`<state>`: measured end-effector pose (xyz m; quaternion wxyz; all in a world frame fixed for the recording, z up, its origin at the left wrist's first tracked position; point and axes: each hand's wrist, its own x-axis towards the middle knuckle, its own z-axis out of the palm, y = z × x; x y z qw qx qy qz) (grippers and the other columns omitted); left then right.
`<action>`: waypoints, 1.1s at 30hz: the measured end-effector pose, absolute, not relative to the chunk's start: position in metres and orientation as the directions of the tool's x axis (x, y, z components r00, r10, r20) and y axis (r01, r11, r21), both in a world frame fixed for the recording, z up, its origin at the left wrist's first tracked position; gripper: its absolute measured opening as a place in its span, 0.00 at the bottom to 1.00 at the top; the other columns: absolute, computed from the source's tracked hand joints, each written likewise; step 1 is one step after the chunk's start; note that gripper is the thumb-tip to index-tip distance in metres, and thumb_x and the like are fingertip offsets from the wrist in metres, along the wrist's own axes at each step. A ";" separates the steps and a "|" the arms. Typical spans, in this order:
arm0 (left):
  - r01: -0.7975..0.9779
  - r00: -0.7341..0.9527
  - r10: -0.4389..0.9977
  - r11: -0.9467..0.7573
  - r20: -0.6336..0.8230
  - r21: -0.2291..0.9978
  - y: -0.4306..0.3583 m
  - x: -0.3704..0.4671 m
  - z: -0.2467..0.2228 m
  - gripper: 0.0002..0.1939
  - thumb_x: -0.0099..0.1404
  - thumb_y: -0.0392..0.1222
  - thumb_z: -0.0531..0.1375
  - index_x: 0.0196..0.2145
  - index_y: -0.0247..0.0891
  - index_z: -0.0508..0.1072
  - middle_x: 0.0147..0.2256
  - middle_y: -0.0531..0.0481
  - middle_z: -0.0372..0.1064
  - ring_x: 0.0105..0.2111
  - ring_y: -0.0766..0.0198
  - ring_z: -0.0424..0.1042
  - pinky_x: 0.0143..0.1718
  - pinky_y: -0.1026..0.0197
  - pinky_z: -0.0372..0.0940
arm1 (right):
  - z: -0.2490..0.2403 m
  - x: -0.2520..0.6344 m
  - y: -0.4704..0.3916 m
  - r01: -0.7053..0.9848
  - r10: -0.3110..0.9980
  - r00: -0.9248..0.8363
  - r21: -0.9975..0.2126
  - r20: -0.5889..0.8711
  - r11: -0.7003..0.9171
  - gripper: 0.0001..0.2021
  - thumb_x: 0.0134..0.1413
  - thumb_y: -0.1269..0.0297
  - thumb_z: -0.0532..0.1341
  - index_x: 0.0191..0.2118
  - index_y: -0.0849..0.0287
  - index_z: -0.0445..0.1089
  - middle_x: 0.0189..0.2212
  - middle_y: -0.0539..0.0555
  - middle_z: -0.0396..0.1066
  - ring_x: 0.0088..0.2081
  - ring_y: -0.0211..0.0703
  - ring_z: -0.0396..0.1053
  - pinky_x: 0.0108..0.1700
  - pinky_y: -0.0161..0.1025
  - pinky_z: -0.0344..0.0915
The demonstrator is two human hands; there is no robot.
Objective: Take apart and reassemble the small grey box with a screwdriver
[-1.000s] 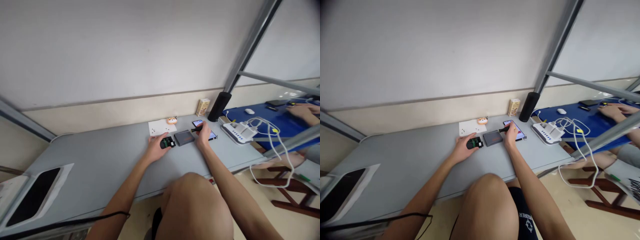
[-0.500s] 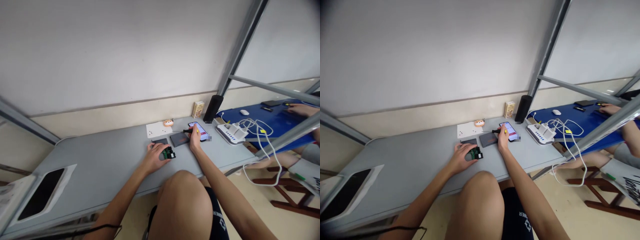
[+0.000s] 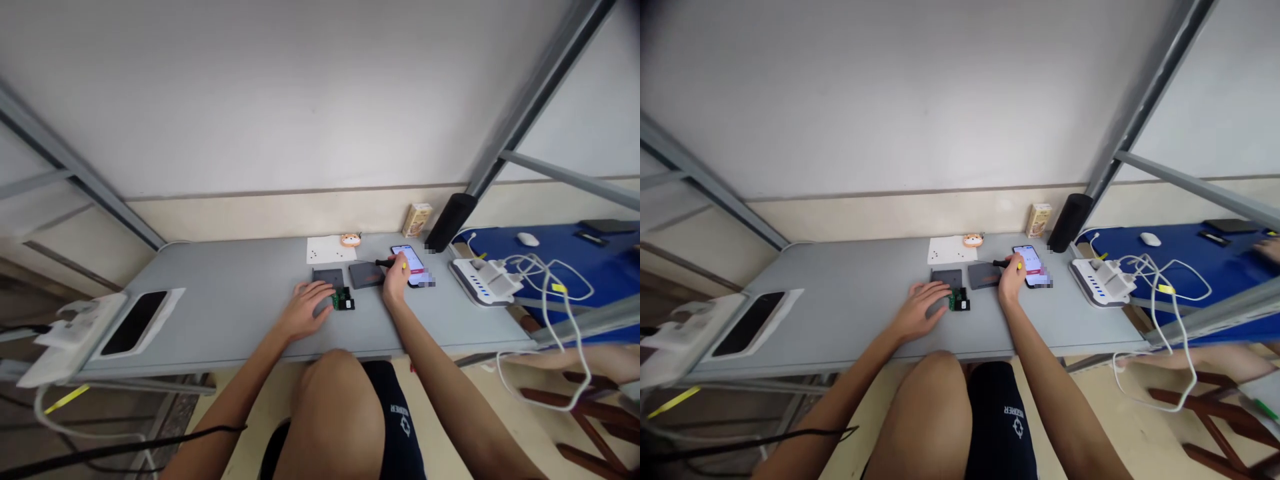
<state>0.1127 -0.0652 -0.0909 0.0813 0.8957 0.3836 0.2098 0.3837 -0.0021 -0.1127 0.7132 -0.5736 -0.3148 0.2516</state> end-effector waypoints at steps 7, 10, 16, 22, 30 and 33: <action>0.644 0.621 0.701 -0.712 0.352 0.281 -0.066 0.111 -0.094 0.16 0.75 0.42 0.53 0.53 0.46 0.77 0.60 0.47 0.72 0.63 0.52 0.65 0.64 0.39 0.54 | -0.108 0.383 -0.004 -0.033 0.641 0.758 -0.976 0.116 0.215 0.25 0.61 0.37 0.49 0.29 0.54 0.62 0.27 0.50 0.64 0.33 0.44 0.66 0.36 0.41 0.63; 0.697 0.544 0.744 -0.658 0.388 0.284 -0.067 0.104 -0.094 0.16 0.76 0.42 0.51 0.54 0.46 0.76 0.63 0.46 0.68 0.64 0.52 0.64 0.64 0.39 0.54 | -0.105 0.384 -0.006 -0.044 0.630 0.770 -0.976 0.102 0.212 0.25 0.62 0.37 0.49 0.28 0.54 0.62 0.26 0.51 0.63 0.33 0.44 0.66 0.35 0.42 0.64; 0.786 0.454 0.822 -0.551 0.343 0.281 -0.071 0.091 -0.094 0.17 0.76 0.40 0.50 0.55 0.44 0.74 0.67 0.44 0.62 0.66 0.51 0.61 0.64 0.39 0.53 | -0.101 0.386 -0.008 -0.065 0.643 0.762 -0.980 0.074 0.189 0.24 0.63 0.39 0.48 0.29 0.54 0.62 0.24 0.51 0.63 0.31 0.44 0.66 0.32 0.41 0.63; 0.764 0.500 0.818 -0.571 0.283 0.302 -0.074 0.077 -0.097 0.20 0.75 0.39 0.49 0.60 0.44 0.70 0.68 0.45 0.60 0.67 0.55 0.60 0.63 0.44 0.56 | -0.100 0.387 -0.008 -0.073 0.658 0.751 -0.982 0.061 0.174 0.23 0.63 0.40 0.49 0.29 0.54 0.62 0.25 0.51 0.63 0.32 0.43 0.65 0.31 0.41 0.62; 0.770 0.516 0.822 -0.569 0.243 0.288 -0.074 0.075 -0.097 0.24 0.74 0.40 0.51 0.66 0.45 0.64 0.67 0.45 0.62 0.67 0.53 0.60 0.64 0.42 0.54 | -0.099 0.384 -0.013 -0.101 0.646 0.763 -0.982 0.026 0.159 0.20 0.64 0.45 0.51 0.29 0.55 0.63 0.23 0.50 0.61 0.30 0.43 0.63 0.32 0.41 0.62; 0.773 0.509 0.826 -0.563 0.243 0.293 -0.071 0.075 -0.097 0.25 0.73 0.39 0.51 0.67 0.45 0.63 0.66 0.45 0.64 0.65 0.52 0.61 0.64 0.41 0.54 | -0.099 0.383 -0.014 -0.103 0.638 0.770 -0.981 0.025 0.163 0.20 0.63 0.46 0.51 0.29 0.54 0.64 0.22 0.49 0.60 0.30 0.43 0.63 0.32 0.41 0.62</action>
